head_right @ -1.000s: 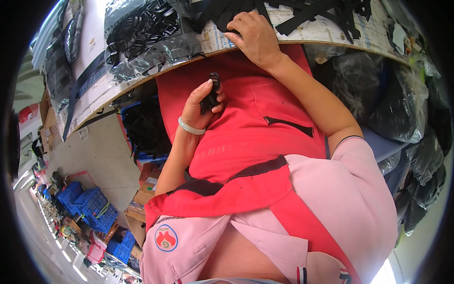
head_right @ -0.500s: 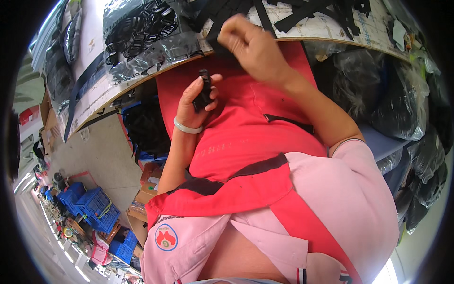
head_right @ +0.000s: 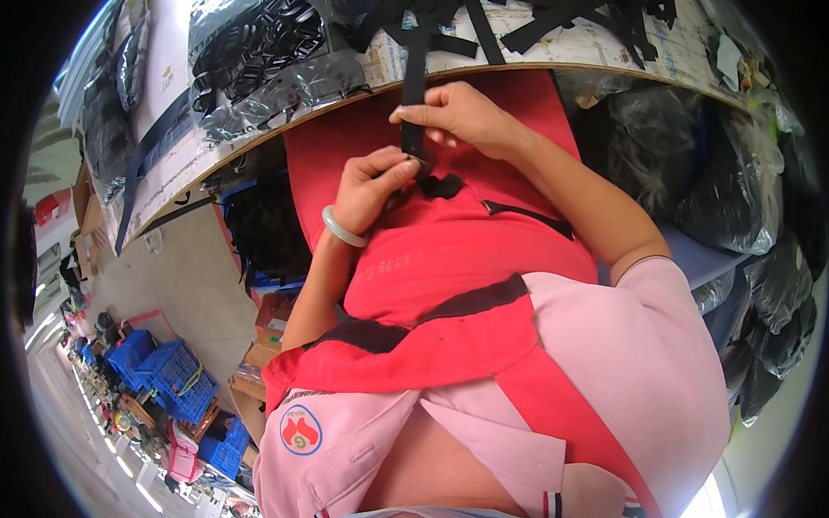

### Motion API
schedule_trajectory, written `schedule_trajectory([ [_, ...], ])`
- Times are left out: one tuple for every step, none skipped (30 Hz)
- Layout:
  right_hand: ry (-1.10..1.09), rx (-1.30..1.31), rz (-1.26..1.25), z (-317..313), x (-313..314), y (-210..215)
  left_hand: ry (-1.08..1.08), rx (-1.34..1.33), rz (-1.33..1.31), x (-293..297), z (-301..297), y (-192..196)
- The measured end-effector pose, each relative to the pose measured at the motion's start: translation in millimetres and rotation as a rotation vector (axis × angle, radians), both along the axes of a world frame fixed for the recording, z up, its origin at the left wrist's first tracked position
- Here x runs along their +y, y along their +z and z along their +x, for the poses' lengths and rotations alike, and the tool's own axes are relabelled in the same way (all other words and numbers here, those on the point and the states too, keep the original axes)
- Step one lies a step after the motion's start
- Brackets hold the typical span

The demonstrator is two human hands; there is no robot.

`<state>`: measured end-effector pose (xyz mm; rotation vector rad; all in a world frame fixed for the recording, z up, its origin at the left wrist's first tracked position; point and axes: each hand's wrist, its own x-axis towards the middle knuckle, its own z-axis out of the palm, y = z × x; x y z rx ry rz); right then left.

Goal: Assembling black plastic buckles onto nylon straps at a factory assembly table.

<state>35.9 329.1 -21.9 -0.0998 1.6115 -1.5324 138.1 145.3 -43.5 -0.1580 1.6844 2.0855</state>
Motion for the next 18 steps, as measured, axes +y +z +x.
schedule_trajectory([
  [-0.013, 0.035, -0.002, -3, -6, 5, -0.008, 0.127, -0.099, 5, 3, -7],
  [-0.126, 0.043, -0.088, -9, -9, -2, -0.044, 0.154, -0.163, 6, 5, -10],
  [-0.155, 0.140, -0.032, -19, -9, 11, -0.074, 0.174, -0.232, 5, 7, -10],
  [-0.199, 0.153, -0.094, -29, -5, 12, -0.070, 0.169, -0.242, 6, 8, -10],
  [-0.243, 0.165, -0.155, -39, 2, 12, 0.027, 0.223, -0.223, 7, 8, -11],
  [-0.230, 0.193, -0.094, -42, 5, 17, 0.132, 0.270, -0.211, 6, 8, -14],
  [-0.214, 0.220, -0.039, -45, 5, 24, 0.278, 0.484, -0.297, 3, 3, -19],
  [-0.162, 0.223, -0.015, -38, 3, 38, 0.351, 0.266, -0.188, -6, 1, -15],
  [-0.072, 0.217, 0.001, -31, 4, 40, 0.413, 0.052, -0.070, -13, -3, -6],
  [-0.029, 0.165, 0.009, -20, 1, 41, 0.498, -0.044, -0.003, -10, -7, 3],
  [0.012, 0.113, 0.018, -6, -9, 37, 0.461, -0.015, -0.006, -19, -7, -1],
  [0.089, 0.104, -0.097, 8, -13, 28, 0.478, -0.026, -0.014, -15, -7, 7],
  [0.141, 0.024, -0.130, 17, -20, 25, 0.499, -0.043, -0.028, -16, -6, 13],
  [0.129, -0.008, -0.135, 21, -22, 24, 0.495, -0.048, -0.024, -14, -8, 7],
  [0.119, -0.039, -0.148, 26, -25, 23, 0.488, 0.087, -0.047, -12, -8, 1],
  [0.076, -0.069, -0.147, 26, -26, 21, 0.478, 0.221, -0.070, -10, -6, -3],
  [0.035, -0.099, -0.146, 26, -27, 19, 0.477, 0.218, -0.074, -10, -2, -5],
  [0.017, -0.098, -0.170, 23, -25, 18, 0.467, 0.262, -0.119, -8, -2, -7],
])
